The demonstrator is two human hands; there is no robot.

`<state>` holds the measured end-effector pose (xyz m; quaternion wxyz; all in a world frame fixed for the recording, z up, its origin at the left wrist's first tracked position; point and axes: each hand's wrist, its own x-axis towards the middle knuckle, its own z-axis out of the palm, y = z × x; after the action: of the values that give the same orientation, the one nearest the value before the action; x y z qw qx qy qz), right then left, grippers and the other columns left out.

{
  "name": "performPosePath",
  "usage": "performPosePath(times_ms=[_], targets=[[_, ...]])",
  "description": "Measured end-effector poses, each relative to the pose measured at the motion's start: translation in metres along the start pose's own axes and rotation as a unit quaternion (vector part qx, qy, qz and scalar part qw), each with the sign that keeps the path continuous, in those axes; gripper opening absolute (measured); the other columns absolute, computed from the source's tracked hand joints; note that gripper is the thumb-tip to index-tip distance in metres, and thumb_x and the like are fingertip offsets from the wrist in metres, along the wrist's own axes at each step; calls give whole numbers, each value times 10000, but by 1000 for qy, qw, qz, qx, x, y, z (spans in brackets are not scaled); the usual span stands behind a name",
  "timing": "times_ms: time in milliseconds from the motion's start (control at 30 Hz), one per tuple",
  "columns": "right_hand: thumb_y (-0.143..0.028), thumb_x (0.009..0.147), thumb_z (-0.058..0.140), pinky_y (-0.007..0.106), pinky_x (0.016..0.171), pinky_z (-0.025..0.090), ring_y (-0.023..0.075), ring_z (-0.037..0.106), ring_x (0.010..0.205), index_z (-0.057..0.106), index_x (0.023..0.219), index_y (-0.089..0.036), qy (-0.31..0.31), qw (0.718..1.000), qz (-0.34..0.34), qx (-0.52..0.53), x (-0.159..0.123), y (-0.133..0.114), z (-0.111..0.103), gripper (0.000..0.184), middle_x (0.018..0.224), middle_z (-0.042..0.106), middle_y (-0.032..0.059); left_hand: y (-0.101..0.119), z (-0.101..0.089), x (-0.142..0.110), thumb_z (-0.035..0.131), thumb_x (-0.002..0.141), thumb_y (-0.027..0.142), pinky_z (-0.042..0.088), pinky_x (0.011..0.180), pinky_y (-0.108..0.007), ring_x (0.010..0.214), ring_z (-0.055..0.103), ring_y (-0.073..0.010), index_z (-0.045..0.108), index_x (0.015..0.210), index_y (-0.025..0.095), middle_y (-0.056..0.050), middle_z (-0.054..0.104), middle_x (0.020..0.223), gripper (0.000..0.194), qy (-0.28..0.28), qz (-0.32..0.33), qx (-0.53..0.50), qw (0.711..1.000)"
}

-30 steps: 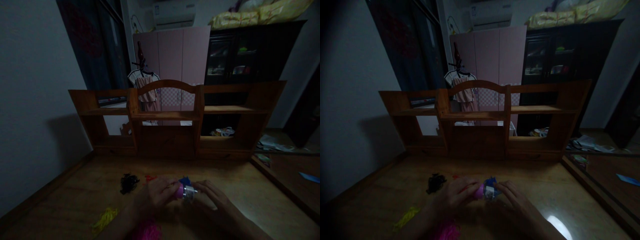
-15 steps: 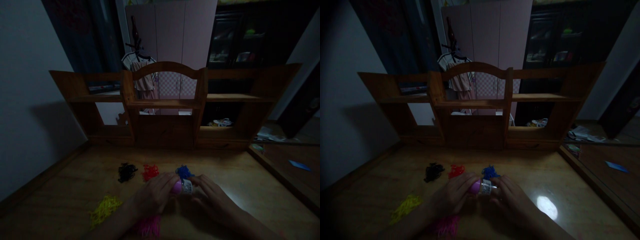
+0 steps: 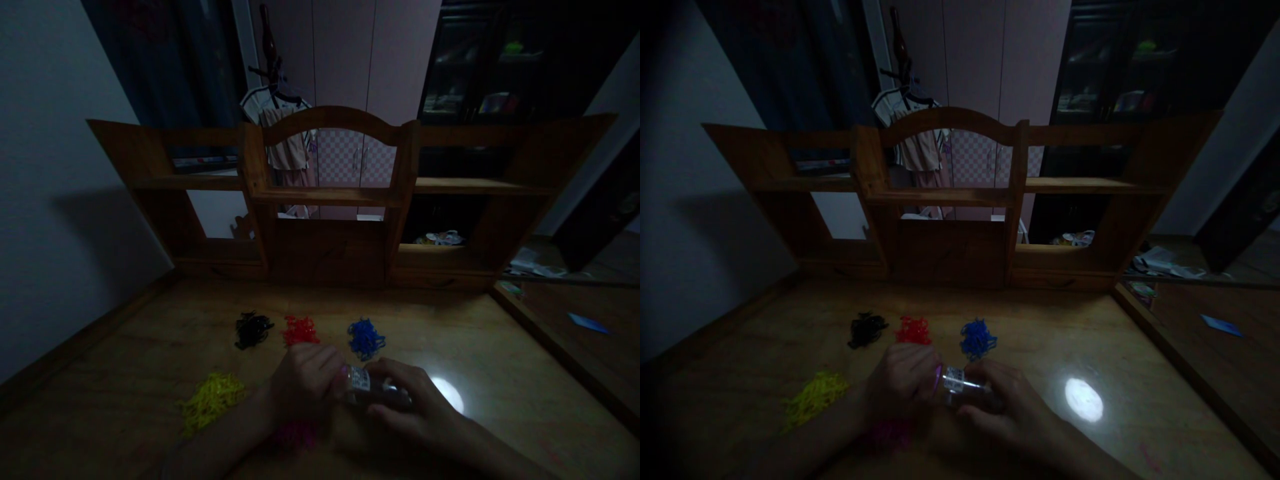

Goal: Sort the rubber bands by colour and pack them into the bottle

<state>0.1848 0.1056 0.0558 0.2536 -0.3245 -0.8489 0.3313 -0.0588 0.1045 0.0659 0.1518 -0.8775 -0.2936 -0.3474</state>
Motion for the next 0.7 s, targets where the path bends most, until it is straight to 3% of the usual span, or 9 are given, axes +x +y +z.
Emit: performPosePath(times_ms=[167, 300, 400, 467, 500, 567, 633, 700], targets=[[-342, 884, 649, 266, 709, 518, 179, 651, 844, 563, 1178, -213, 2, 996, -34, -82, 0, 4, 5, 333, 1023, 676, 65, 1, 1, -2, 296, 951, 189, 295, 471, -279, 451, 463, -128, 506, 680, 182, -13, 549, 550, 343, -10, -33, -19, 999], [-323, 903, 635, 313, 673, 537, 223, 661, 848, 488, 1299, -144, 63, 959, -138, -240, 2, 12, 11, 458, 1075, 676, 150, -2, 9, -9, 258, 987, 217, 276, 470, -284, 413, 476, -135, 583, 726, 152, -21, 581, 514, 422, -36, -83, -12, 996], [-313, 927, 607, 326, 650, 544, 242, 672, 856, 462, 1334, -110, 93, 925, -199, -309, 5, 14, 10, 478, 1045, 692, 164, -4, 11, -11, 214, 1022, 306, 275, 467, -274, 399, 461, -135, 615, 689, 159, -11, 537, 464, 542, -96, -172, -24, 980], [-309, 928, 605, 330, 645, 550, 242, 680, 847, 477, 1322, -112, 114, 917, -206, -321, 8, 15, 7, 458, 1032, 700, 156, -5, 7, -9, 202, 1029, 380, 326, 488, -265, 444, 491, -137, 588, 620, 167, -17, 529, 487, 601, -108, -237, -63, 963], [-310, 926, 609, 331, 654, 555, 240, 683, 850, 487, 1312, -120, 125, 919, -199, -316, 9, 16, 5, 448, 1036, 700, 152, -6, 4, -7, 217, 1025, 415, 378, 524, -265, 510, 537, -147, 600, 649, 165, -27, 566, 552, 592, -97, -259, -90, 957], [-308, 917, 621, 333, 687, 563, 235, 684, 872, 506, 1292, -146, 147, 931, -170, -289, 11, 19, 0, 424, 1049, 696, 140, -8, -1, -2, 321, 1001, 474, 488, 675, -293, 749, 628, -184, 649, 907, 161, -60, 657, 813, 463, -60, -265, -145, 951], [-312, 904, 640, 335, 714, 567, 230, 678, 888, 523, 1278, -169, 163, 943, -137, -258, 12, 24, -5, 418, 1043, 692, 127, -12, -3, 0, 466, 961, 461, 511, 870, -341, 1029, 610, -218, 546, 1224, 182, -93, 629, 1120, 391, -36, -233, -177, 956], [-303, 893, 654, 343, 738, 569, 230, 673, 899, 537, 1270, -182, 176, 947, -120, -240, 13, 29, -10, 413, 1044, 688, 123, -15, -2, 0, 526, 950, 369, 481, 985, -366, 1186, 542, -224, 453, 1335, 210, -105, 546, 1287, 423, -54, -182, -184, 964]])
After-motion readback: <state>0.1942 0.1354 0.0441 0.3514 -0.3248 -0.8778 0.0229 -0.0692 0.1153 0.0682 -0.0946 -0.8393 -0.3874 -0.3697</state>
